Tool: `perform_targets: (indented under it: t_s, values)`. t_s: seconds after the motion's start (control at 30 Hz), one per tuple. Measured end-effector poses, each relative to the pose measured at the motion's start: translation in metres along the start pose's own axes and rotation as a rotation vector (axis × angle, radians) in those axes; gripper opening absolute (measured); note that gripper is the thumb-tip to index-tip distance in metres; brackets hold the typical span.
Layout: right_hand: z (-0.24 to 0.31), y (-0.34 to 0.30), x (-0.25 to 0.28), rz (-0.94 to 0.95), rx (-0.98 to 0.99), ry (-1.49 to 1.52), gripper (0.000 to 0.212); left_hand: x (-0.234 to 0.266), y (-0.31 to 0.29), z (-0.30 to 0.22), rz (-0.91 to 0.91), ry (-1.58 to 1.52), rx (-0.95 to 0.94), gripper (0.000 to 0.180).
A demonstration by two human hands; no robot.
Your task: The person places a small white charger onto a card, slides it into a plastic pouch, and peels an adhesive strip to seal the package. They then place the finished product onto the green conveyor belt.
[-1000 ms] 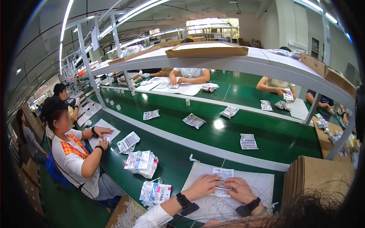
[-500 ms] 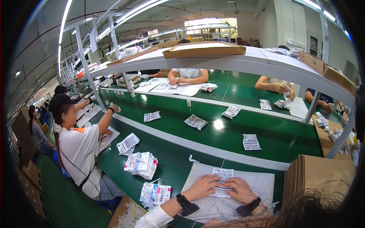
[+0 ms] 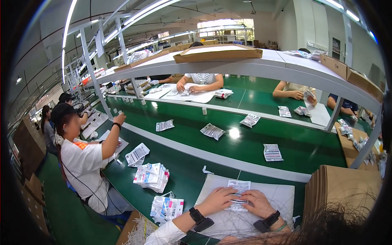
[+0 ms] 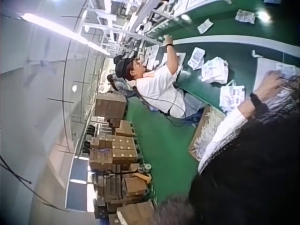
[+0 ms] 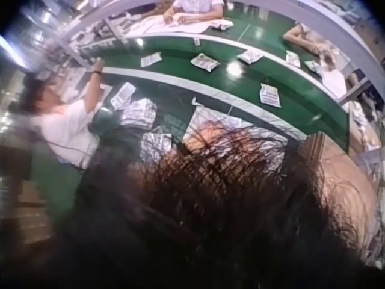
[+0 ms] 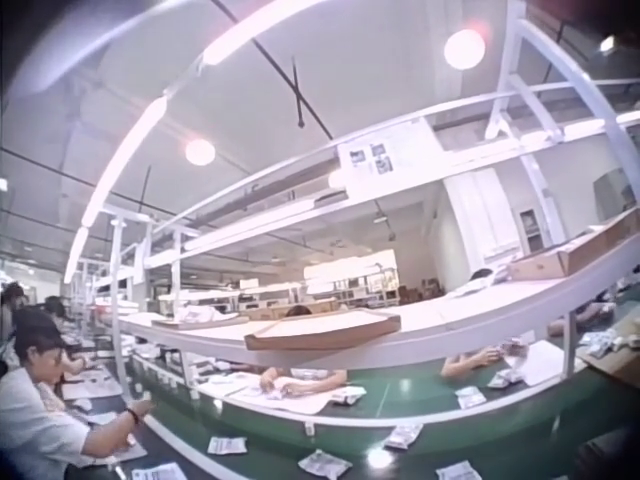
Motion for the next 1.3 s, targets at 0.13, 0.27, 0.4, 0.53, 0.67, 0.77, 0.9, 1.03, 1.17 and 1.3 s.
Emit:
perform_targets:
  t_s: [0.13,0.27,0.4,0.53,0.67,0.77,0.9,1.03,1.17,1.3]
  values:
    - [-0.0019,-0.0008,-0.0009,0.003,-0.003,-0.006,0.031,-0.0001,0.0004,0.0,0.009,0.008,-0.004,0.037]
    - [0.0007,-0.0002,0.0019,-0.002,-0.016,0.022,0.029,0.0008,0.0006,-0.0009,0.011,0.027,-0.013,0.037]
    - [0.0014,-0.0006,0.0008,0.003,-0.012,0.021,0.029,-0.0005,0.0001,-0.0005,0.008,0.03,-0.016,0.037]
    - [0.0009,0.0006,0.0013,0.011,-0.016,0.016,0.028,-0.0025,-0.0006,0.0019,0.016,0.026,-0.007,0.037]
    - [0.0005,-0.0002,0.002,0.004,-0.007,0.016,0.029,-0.001,0.0008,0.0002,0.01,0.046,-0.011,0.037]
    - [-0.0006,0.0001,0.0014,0.005,-0.008,0.017,0.029,-0.0002,0.0011,0.0002,0.003,0.035,-0.013,0.037]
    - [-0.0001,0.0002,0.0018,0.012,-0.017,0.016,0.029,0.0002,0.0016,-0.0001,0.015,0.032,-0.012,0.037]
    - [-0.0001,-0.0003,0.0014,0.009,-0.014,0.028,0.029,-0.0002,0.0004,-0.0007,0.018,0.032,-0.003,0.037]
    - [-0.0008,-0.0012,0.0005,0.004,-0.017,0.034,0.029,-0.0007,0.0006,-0.0002,0.012,0.026,-0.013,0.036]
    - [-0.0001,-0.0002,0.001,0.001,-0.014,0.035,0.029,0.0008,0.0005,-0.0007,0.027,0.0,-0.002,0.038]
Point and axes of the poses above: each hand's wrist, its own y-axis towards the middle knuckle, its own x-axis out of the back of the hand, z = x × y, the point moved 2 cm from there along y, towards the middle knuckle, and after that the axes turned 4 degrees about x, right-handed, at the moved point
